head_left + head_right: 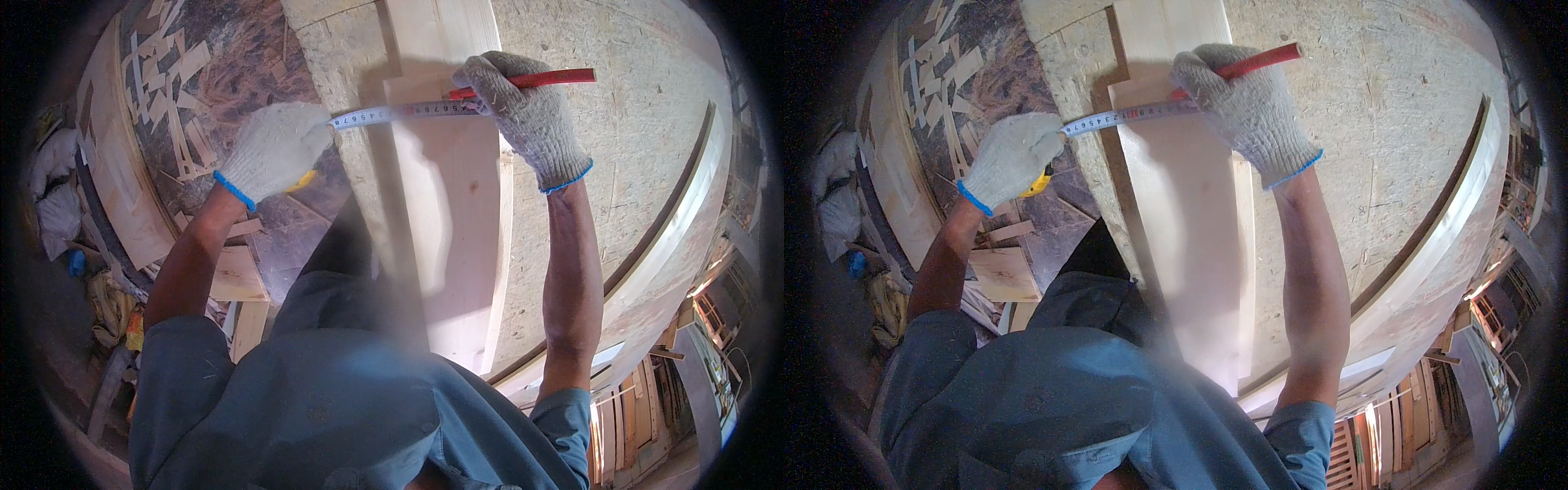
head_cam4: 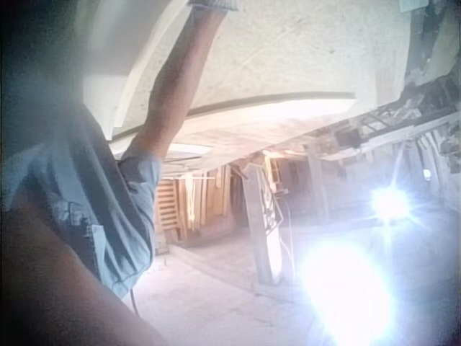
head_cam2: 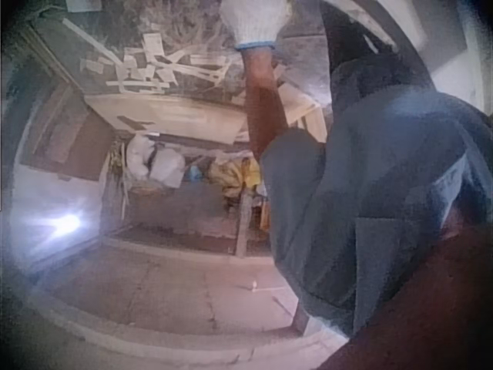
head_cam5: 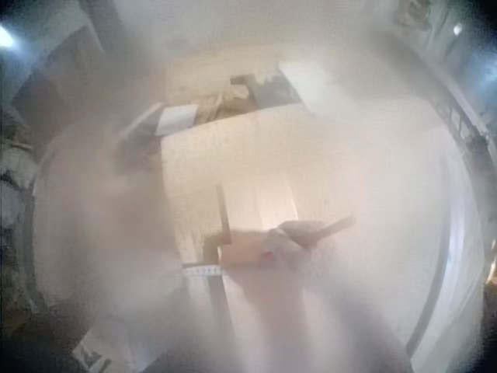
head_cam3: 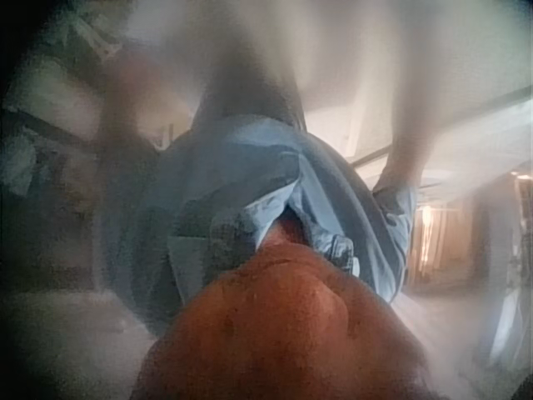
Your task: The person measures a curved wooden plank with a tape measure and marks it with a red pencil. They then move the plank to a workbench and continue measuring and marking it.
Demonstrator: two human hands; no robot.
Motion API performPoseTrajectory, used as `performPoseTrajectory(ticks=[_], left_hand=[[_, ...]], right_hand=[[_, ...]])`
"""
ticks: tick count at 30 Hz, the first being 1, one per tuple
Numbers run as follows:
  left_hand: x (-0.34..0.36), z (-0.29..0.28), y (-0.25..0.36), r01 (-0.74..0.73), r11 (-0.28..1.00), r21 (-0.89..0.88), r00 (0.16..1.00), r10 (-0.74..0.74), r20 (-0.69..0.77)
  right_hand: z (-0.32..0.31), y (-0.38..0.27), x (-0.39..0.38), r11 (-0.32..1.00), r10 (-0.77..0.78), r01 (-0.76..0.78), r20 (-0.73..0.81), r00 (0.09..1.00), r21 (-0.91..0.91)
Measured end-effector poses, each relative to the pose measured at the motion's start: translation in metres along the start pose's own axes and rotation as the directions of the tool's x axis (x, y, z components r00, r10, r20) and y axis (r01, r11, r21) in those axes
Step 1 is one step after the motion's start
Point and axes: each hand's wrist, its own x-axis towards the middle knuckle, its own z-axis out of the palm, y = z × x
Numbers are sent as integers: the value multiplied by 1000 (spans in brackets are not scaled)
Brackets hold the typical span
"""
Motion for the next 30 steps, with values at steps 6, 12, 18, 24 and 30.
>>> performPoseTrajectory(ticks=[6,12,18,24,30], left_hand=[[0,-13,7,-129,986,108,989,120,89],[2,-9,4,79,995,-68,991,-71,109],[4,1,2,31,993,-118,999,-28,26],[2,3,0,36,989,-144,999,-35,6],[1,5,-1,15,995,-94,1000,-14,10]], right_hand=[[-13,5,4,976,-70,77,-43,997,202],[-10,4,2,972,39,-28,-43,998,235],[-3,-2,-3,998,57,-57,14,998,28],[1,1,-2,1000,-15,15,-7,1000,-8],[-2,-7,-3,998,20,-18,33,999,-52]])
